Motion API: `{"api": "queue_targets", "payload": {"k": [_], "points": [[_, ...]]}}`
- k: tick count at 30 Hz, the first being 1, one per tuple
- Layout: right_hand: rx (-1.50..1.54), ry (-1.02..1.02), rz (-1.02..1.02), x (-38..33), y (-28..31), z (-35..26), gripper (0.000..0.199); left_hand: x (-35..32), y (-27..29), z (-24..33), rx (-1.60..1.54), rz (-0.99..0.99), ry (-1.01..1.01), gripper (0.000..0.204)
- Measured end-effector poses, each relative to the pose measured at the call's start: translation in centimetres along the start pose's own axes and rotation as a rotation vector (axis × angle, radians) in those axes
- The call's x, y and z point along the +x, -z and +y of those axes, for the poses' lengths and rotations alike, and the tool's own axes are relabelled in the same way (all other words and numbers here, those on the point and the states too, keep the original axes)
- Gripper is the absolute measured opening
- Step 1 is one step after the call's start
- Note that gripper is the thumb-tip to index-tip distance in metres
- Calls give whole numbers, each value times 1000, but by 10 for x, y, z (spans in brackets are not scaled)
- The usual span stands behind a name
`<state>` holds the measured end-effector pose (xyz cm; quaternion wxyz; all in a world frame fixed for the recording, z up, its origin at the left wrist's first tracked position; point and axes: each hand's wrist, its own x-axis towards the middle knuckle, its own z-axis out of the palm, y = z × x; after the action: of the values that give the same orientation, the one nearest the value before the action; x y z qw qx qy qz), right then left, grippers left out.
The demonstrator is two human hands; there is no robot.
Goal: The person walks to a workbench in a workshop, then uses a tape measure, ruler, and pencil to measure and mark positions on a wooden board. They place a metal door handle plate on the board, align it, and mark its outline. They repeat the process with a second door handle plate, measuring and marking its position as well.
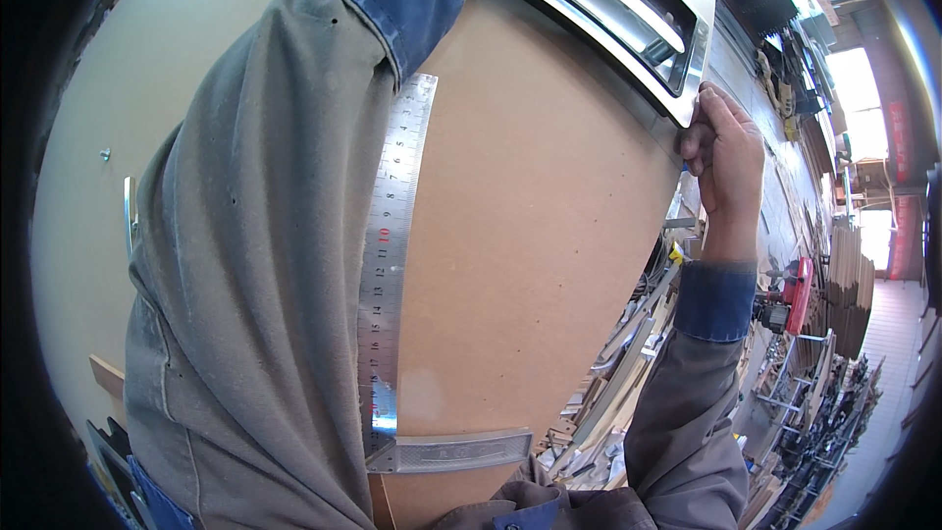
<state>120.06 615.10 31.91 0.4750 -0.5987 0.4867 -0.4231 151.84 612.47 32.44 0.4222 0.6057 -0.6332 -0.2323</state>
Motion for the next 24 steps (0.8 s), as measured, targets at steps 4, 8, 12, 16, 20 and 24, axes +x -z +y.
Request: {"api": "queue_targets", "payload": {"k": [4,8,12,16,20,24], "points": [[-4,-7,5,2,2,2,25,-2,2,6,-3,-24,53,31],[44,2,-9,2,-2,3,25,1,5,-3,81,24,-2,33],[39,9,-1,3,4,8,25,7,-2,-5,89,7,-26,34],[45,5,8,3,1,7,25,1,2,2,72,5,37,34],[54,5,-7,6,5,10,26,2,1,1,64,5,23,33],[96,7,-24,8,7,15,27,2,1,2,32,-43,83,33]]}}
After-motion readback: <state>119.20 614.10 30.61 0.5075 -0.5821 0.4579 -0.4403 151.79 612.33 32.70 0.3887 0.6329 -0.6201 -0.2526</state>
